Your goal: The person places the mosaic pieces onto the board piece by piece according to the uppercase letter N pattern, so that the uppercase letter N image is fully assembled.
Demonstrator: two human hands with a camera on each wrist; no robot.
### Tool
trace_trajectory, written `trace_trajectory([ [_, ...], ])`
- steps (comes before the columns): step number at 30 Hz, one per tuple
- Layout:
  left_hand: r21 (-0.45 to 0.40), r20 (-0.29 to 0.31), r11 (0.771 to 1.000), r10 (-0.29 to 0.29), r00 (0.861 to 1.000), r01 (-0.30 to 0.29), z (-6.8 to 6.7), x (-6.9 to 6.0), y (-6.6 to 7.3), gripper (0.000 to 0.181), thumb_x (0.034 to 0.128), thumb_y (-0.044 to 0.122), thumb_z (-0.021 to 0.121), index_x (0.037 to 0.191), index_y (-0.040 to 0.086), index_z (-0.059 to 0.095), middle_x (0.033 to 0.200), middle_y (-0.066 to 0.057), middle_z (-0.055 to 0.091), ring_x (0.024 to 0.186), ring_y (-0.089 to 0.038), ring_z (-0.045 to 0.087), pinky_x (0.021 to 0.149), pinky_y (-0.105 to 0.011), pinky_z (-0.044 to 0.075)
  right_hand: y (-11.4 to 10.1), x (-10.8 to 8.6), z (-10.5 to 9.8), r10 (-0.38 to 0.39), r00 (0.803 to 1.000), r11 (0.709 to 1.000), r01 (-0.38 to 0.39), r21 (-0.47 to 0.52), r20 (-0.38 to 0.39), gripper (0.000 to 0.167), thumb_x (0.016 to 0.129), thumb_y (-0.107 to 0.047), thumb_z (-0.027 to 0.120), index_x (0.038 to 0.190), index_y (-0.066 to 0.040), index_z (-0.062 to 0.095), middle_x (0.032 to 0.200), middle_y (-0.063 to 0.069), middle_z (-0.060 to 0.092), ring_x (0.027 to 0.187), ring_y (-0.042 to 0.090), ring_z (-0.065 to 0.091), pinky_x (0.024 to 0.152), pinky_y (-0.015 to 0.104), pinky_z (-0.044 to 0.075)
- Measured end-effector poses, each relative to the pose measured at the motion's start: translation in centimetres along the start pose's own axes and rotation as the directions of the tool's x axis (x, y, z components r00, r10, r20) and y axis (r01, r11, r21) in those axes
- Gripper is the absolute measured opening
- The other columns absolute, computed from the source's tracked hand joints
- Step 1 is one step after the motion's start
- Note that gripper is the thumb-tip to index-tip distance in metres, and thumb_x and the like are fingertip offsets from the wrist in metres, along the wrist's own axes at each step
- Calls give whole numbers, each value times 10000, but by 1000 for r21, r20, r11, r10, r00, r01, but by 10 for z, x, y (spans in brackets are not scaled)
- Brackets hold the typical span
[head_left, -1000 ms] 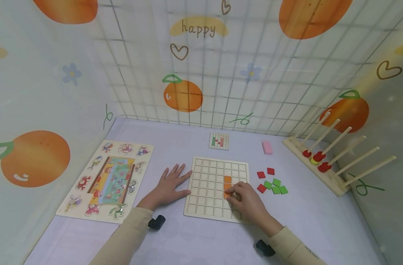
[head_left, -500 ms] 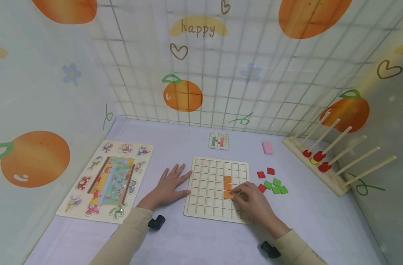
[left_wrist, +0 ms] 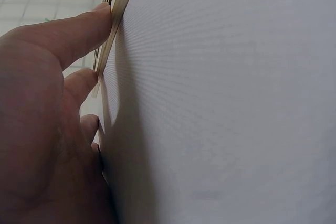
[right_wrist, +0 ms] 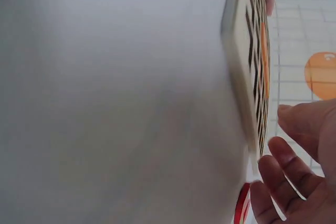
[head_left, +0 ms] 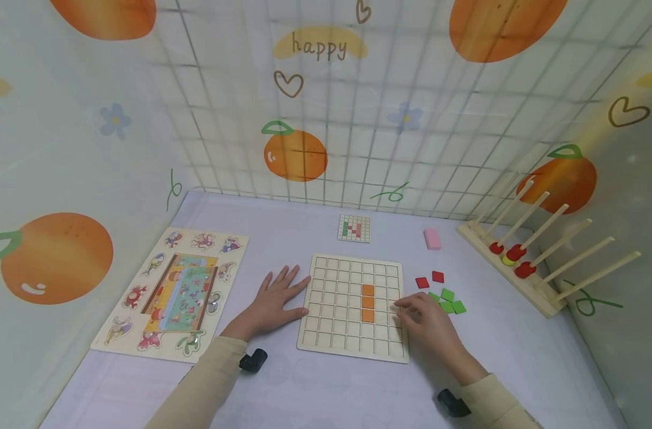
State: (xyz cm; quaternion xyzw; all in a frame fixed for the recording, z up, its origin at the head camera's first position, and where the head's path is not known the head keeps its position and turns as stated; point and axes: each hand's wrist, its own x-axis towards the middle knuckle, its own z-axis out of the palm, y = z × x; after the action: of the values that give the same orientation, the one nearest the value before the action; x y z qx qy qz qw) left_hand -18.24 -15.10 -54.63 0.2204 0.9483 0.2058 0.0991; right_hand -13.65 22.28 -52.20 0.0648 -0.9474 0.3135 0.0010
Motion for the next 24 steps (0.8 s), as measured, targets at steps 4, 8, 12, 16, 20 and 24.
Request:
trace_trajectory([
  [4, 1, 3, 1000, -2, 1000, 2, 0, 0, 0, 778, 957, 609, 579, 1611, 275, 321, 1706, -54, 104, 1572, -282, -3, 1249, -546, -64, 10, -1, -3, 30, 999, 999, -30, -30, -11, 201, 917, -176, 768, 1117, -169, 758, 1117, -8, 658, 1003, 195, 607, 875, 413, 574],
  [8, 2, 5, 1000, -1, 1000, 1, 0, 0, 0, 776, 959, 606, 581, 1610, 273, 323, 1706, -55, 105, 1572, -285, -1, 1249, -549, -63, 18, 0, -8, 74, 997, 996, -75, -48, -23, 223, 924, -193, 765, 1141, -147, 750, 1127, 22, 648, 1016, 212, 601, 876, 414, 585],
  [12, 5, 3, 1000, 2, 1000, -2, 0, 0, 0, 774, 961, 603, 581, 1611, 271, 322, 1706, -55, 106, 1572, -288, 2, 1249, -551, -62, 25, 0, -14, 99, 994, 994, -101, -50, -42, 234, 917, -172, 774, 1145, -129, 743, 1109, 35, 637, 989, 218, 595, 857, 409, 582],
  [16, 3, -1, 1000, 5, 1000, -5, 0, 0, 0, 773, 962, 601, 580, 1611, 268, 323, 1706, -58, 110, 1572, -291, 4, 1248, -554, -59, 31, -1, -18, 96, 994, 994, -99, -48, -53, 225, 908, -155, 783, 1129, -128, 744, 1092, 34, 637, 991, 227, 587, 867, 423, 563],
  [20, 1, -2, 1000, 9, 1000, -9, 0, 0, -1, 773, 963, 603, 577, 1611, 267, 322, 1705, -60, 110, 1572, -293, 6, 1248, -557, -57, 34, 0, -20, 109, 993, 993, -111, -43, -43, 240, 909, -162, 783, 1142, -126, 739, 1097, 53, 631, 1007, 241, 573, 880, 438, 573],
  [24, -3, 1, 1000, 8, 1000, -8, 0, 0, -1, 775, 962, 603, 578, 1611, 268, 320, 1706, -58, 105, 1572, -291, 2, 1248, -556, -60, 35, 2, -21, 139, 990, 989, -140, -46, -30, 291, 915, -181, 783, 1190, -113, 719, 1125, 79, 626, 1027, 261, 570, 894, 447, 586],
])
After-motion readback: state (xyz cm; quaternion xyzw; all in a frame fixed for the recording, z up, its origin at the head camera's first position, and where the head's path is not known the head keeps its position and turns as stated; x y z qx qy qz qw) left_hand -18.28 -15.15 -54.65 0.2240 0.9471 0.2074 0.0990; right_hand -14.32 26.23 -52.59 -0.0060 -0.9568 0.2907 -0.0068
